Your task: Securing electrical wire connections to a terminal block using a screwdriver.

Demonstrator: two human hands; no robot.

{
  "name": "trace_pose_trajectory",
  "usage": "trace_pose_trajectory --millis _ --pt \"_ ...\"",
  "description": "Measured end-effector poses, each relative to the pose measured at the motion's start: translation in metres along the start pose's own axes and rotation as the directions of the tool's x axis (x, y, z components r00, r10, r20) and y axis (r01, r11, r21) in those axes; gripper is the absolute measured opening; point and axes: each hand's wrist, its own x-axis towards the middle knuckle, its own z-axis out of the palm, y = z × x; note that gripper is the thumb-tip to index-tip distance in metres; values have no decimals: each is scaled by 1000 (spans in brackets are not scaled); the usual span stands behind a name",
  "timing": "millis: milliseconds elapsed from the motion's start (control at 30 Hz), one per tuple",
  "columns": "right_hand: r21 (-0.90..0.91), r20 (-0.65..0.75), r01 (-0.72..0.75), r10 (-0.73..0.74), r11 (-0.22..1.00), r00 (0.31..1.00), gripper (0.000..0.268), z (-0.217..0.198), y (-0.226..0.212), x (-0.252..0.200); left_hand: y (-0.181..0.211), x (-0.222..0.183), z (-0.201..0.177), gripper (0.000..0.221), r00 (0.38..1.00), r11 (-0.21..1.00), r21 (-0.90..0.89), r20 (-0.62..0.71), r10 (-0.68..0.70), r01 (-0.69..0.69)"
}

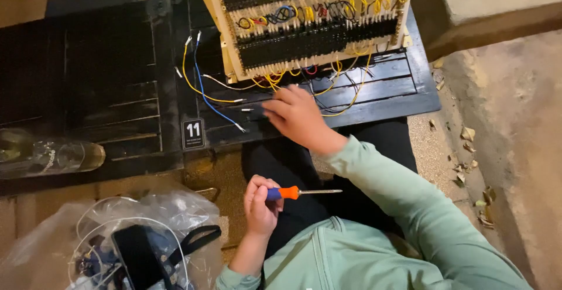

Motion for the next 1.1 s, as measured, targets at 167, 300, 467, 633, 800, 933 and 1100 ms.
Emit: trace_pose_trajectory --millis 167,300,467,633,800,933,1100 --pt "59 88 88 -93 994 992 19 48 -4 46 -2 0 -11 10 999 997 -80 -45 -14 10" --pt "-81 99 59 -50 995 994 33 96 -10 55 -3 0 -13 11 997 996 -88 -68 -28 22" --pt "-78 135 -10 20 997 991 13 99 -6 56 -9 0 -24 12 994 988 -149 -91 -53 39" --pt "168 32 -82 77 982 997 14 9 -14 63 3 6 -11 27 999 985 -171 32 -17 23" --pt "302 203 20 -85 953 975 9 -73 -4 22 10 27 -20 25 970 916 -352 -76 -230 190" --pt "247 327 123 -202 961 923 14 -127 -3 -13 22 42 2 59 958 901 -352 222 -182 253" --pt "87 454 166 -187 982 871 13 -162 8 -46 -18 51 8 45 826 872 -253 505 -251 420"
